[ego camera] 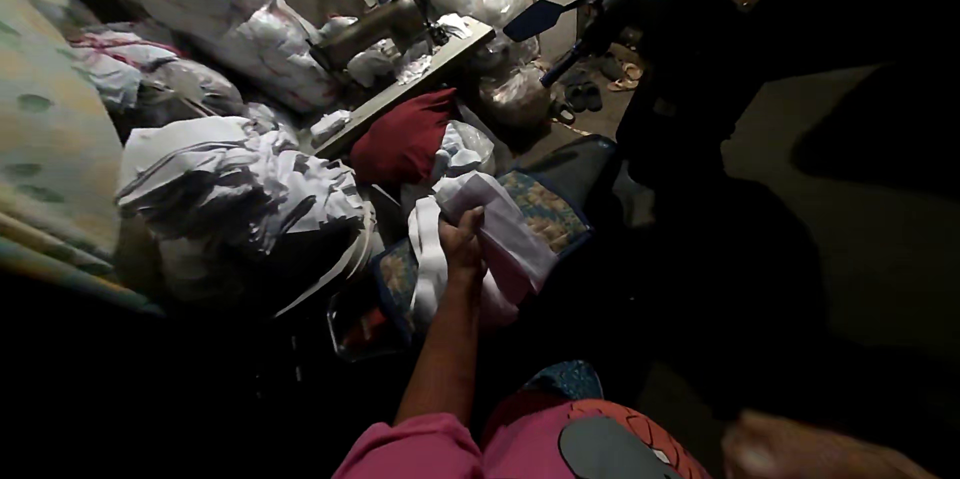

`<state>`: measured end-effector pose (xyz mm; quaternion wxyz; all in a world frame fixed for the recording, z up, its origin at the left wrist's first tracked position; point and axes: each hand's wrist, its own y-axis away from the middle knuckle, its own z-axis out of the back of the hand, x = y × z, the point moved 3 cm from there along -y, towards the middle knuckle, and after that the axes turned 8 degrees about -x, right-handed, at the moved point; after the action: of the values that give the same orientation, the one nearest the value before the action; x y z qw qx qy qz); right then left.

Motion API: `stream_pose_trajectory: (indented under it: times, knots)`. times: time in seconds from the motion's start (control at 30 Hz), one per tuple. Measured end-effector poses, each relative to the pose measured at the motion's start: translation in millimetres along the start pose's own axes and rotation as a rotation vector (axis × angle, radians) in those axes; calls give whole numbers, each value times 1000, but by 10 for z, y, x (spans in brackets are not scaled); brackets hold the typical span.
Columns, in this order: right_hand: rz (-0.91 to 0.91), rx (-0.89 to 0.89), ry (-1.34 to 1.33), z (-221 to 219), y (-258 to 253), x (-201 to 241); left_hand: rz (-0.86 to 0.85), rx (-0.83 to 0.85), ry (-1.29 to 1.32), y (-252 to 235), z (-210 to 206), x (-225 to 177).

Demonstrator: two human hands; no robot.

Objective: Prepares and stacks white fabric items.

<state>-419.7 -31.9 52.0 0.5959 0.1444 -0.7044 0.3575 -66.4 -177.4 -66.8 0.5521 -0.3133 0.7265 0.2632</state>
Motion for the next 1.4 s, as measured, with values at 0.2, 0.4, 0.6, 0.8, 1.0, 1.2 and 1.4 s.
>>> stream_pose_trajectory:
  times: [0.2,0.4,0.6,0.8,1.0,1.2,1.4]
  knots:
    - [-141,91,93,651,-652,-669,344,-263,362,-496,-388,825]
    - [-247,161,60,1035,-1380,-1209,384,-442,98,-628,-368,1365]
    - [-359,62,255,1217,-1704,-1682,373,-84,-441,-572,-256,926]
    - [-489,246,432,1246,-2028,-2077,-78,-100,-852,-422,198,91]
    - [-656,590,222,861,-2356,-2216,423,-322,-1053,-350,968,210]
    - [-964,607,84,337,-2456,-2648,612,-239,-953,-269,1151,406]
    - [-1121,430,44,-225,-2645,-3108,691,-219,-644,-217,1110,434]
